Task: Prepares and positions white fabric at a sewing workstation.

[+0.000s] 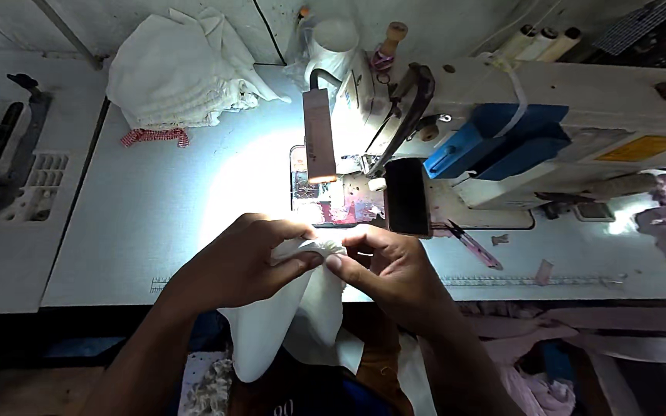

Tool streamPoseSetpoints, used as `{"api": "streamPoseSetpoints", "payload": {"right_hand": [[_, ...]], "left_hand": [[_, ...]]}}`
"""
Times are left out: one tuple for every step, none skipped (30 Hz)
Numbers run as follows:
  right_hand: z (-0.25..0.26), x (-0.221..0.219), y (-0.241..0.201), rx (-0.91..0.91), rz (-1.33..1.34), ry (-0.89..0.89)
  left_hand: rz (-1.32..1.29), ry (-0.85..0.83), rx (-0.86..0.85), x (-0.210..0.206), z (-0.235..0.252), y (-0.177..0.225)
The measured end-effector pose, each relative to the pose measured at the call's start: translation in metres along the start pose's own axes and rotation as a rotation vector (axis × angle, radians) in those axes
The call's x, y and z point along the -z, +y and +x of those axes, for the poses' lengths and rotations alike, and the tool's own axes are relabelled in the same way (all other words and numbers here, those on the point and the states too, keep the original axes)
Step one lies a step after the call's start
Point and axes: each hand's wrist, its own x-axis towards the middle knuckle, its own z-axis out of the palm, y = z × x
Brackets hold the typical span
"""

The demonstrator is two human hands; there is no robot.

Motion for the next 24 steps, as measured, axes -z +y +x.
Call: {"api": "streamPoseSetpoints", "payload": {"right_hand": [[0.001, -0.002, 0.001, 0.008, 0.005, 0.021], [0.001, -0.003, 0.002, 0.011, 0.011, 0.042], [0.001, -0.003, 0.002, 0.011, 0.023, 0.054], [0.001, -0.003, 0.002, 0.007, 0.034, 0.059], [0.001, -0.003, 0.001, 0.001, 0.045, 0.061], [0.001, -0.002, 0.001, -0.002, 0.052, 0.061], [0.001, -0.002, 0.000, -0.001, 0.064, 0.057], [0.001, -0.002, 0.000, 0.001, 0.073, 0.050], [0.000, -0.001, -0.001, 0.003, 0.071, 0.046], [0.000, -0.001, -0.001, 0.008, 0.058, 0.045], [0.000, 0.000, -0.001, 0.011, 0.040, 0.044], [0.000, 0.002, -0.001, 0.012, 0.023, 0.042], [-0.001, 0.003, -0.002, 0.008, 0.014, 0.041], [-0.001, 0.006, -0.002, 0.005, 0.015, 0.039], [-0.002, 0.008, -0.003, 0.006, 0.022, 0.034], [-0.002, 0.009, -0.004, 0.011, 0.031, 0.029], [-0.002, 0.010, -0.004, 0.018, 0.036, 0.025], [-0.002, 0.010, -0.005, 0.023, 0.039, 0.019], [-0.002, 0.011, -0.005, 0.028, 0.038, 0.015], [-0.002, 0.011, -0.005, 0.032, 0.038, 0.011], [-0.002, 0.011, -0.006, 0.036, 0.034, 0.008], [-0.003, 0.011, -0.006, 0.039, 0.027, 0.007], [-0.003, 0.012, -0.006, 0.044, 0.017, 0.007], [-0.003, 0.012, -0.006, 0.048, 0.008, 0.009]], "left_hand": [[0.036, 0.005, 0.001, 0.001, 0.000, 0.000], [0.067, 0.014, 0.000, 0.002, 0.000, 0.000], [0.092, 0.027, -0.006, 0.003, 0.000, 0.000], [0.119, 0.037, -0.010, 0.004, 0.000, -0.001], [0.146, 0.042, -0.008, 0.004, 0.000, -0.001], [0.158, 0.038, -0.004, 0.006, -0.001, -0.001], [0.146, 0.029, 0.000, 0.006, -0.001, -0.002], [0.116, 0.023, 0.009, 0.007, -0.002, -0.003], [0.089, 0.022, 0.019, 0.007, -0.003, -0.005], [0.072, 0.037, 0.044, 0.005, -0.004, -0.007], [0.061, 0.060, 0.086, 0.003, -0.005, -0.009], [0.049, 0.073, 0.130, 0.002, -0.006, -0.009], [0.036, 0.074, 0.149, 0.002, -0.008, -0.010], [0.026, 0.099, 0.133, 0.002, -0.008, -0.011], [0.024, 0.135, 0.090, 0.001, -0.009, -0.012], [0.026, 0.165, 0.047, 0.000, -0.010, -0.013], [0.048, 0.182, 0.020, 0.000, -0.010, -0.013], [0.086, 0.200, 0.007, -0.001, -0.011, -0.014], [0.146, 0.212, 0.000, -0.002, -0.012, -0.014], [0.229, 0.216, -0.004, -0.003, -0.012, -0.015], [0.335, 0.209, -0.009, -0.003, -0.013, -0.015], [0.439, 0.190, -0.021, -0.003, -0.013, -0.014], [0.518, 0.165, -0.038, -0.002, -0.014, -0.013], [0.585, 0.131, -0.049, -0.002, -0.014, -0.010]]}}
